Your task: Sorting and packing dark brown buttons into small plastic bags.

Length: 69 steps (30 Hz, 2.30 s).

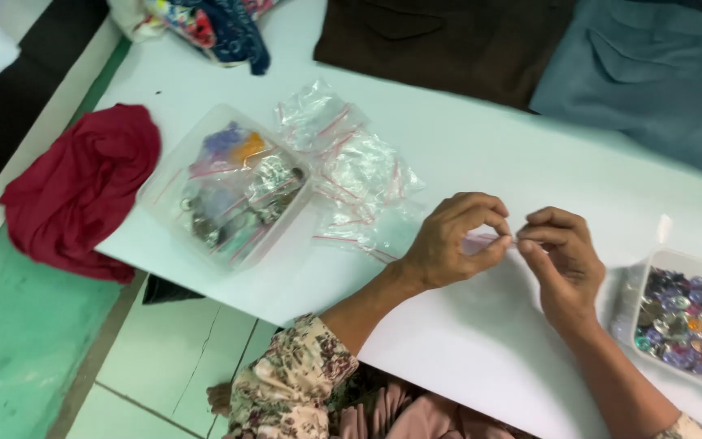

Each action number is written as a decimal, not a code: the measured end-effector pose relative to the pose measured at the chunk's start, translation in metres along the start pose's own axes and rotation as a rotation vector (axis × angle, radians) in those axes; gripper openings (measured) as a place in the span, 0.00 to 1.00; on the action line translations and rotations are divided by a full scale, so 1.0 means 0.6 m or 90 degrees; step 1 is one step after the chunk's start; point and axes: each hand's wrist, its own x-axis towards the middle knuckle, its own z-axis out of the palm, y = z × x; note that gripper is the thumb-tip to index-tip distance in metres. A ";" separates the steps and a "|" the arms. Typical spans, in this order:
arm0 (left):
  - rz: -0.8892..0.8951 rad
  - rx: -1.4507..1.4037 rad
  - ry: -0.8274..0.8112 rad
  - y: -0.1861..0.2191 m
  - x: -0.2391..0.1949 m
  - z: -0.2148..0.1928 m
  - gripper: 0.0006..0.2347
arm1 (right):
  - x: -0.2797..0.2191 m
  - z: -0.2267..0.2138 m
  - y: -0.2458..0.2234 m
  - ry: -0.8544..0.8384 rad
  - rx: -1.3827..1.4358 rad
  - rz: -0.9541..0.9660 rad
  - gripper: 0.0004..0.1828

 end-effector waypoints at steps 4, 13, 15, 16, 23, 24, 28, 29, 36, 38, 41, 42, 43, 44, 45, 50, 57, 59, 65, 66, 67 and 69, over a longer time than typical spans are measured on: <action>-0.003 0.009 0.038 0.000 -0.001 -0.011 0.04 | 0.003 0.004 -0.038 0.001 0.001 0.023 0.04; 0.016 0.039 0.094 0.034 -0.006 -0.129 0.03 | 0.050 0.057 -0.121 -0.030 -0.084 0.006 0.01; 0.050 0.093 0.157 0.055 -0.012 -0.177 0.03 | 0.074 0.088 -0.151 -0.084 -0.118 0.046 0.01; 0.051 0.103 0.167 0.060 -0.018 -0.209 0.03 | 0.092 0.108 -0.165 -0.094 -0.113 0.037 0.01; -0.089 0.307 0.467 0.074 -0.129 -0.398 0.08 | 0.200 0.274 -0.271 -0.304 0.032 -0.104 0.02; -0.141 0.359 0.560 0.071 -0.148 -0.418 0.09 | 0.212 0.301 -0.290 -0.340 0.052 -0.125 0.03; -0.293 0.340 0.573 0.047 -0.200 -0.441 0.11 | 0.245 0.420 -0.298 -0.396 0.075 -0.243 0.04; -0.313 0.334 0.563 0.043 -0.202 -0.442 0.11 | 0.249 0.450 -0.289 -0.391 0.129 -0.277 0.04; -0.300 0.337 0.546 0.011 -0.219 -0.451 0.17 | 0.246 0.530 -0.233 -0.491 0.005 -0.269 0.07; -0.298 0.348 0.536 0.005 -0.219 -0.451 0.15 | 0.241 0.519 -0.238 -0.499 -0.043 -0.287 0.07; -0.297 0.376 0.516 -0.001 -0.224 -0.445 0.12 | 0.230 0.492 -0.251 -0.498 -0.122 -0.309 0.08; -0.298 0.395 0.512 -0.002 -0.222 -0.444 0.11 | 0.229 0.481 -0.257 -0.491 -0.152 -0.316 0.09; -0.295 0.390 0.502 0.001 -0.224 -0.445 0.11 | 0.229 0.467 -0.265 -0.482 -0.157 -0.309 0.09; -0.300 0.427 0.505 0.003 -0.224 -0.444 0.11 | 0.230 0.450 -0.272 -0.482 -0.172 -0.299 0.09; -0.302 0.462 0.500 0.003 -0.223 -0.442 0.10 | 0.229 0.429 -0.277 -0.476 -0.187 -0.283 0.10; -0.163 0.566 0.456 0.034 -0.201 -0.419 0.08 | 0.240 0.293 -0.261 -0.448 -0.296 -0.185 0.10; -0.030 0.486 0.220 0.075 -0.077 -0.259 0.07 | 0.188 0.001 -0.213 -0.380 -0.404 0.006 0.11; -0.005 0.411 0.139 0.085 -0.043 -0.196 0.07 | 0.160 -0.084 -0.196 -0.358 -0.433 0.056 0.11; 0.031 0.206 -0.178 0.118 0.034 -0.023 0.07 | 0.057 -0.315 -0.144 -0.327 -0.480 0.199 0.16; 0.046 0.162 -0.230 0.120 0.043 0.006 0.07 | 0.041 -0.341 -0.142 -0.310 -0.507 0.218 0.17; 0.049 0.159 -0.238 0.124 0.048 0.036 0.07 | 0.026 -0.354 -0.138 -0.303 -0.506 0.224 0.17; 0.047 0.075 -0.350 0.131 0.056 0.096 0.09 | -0.003 -0.377 -0.130 -0.314 -0.555 0.407 0.24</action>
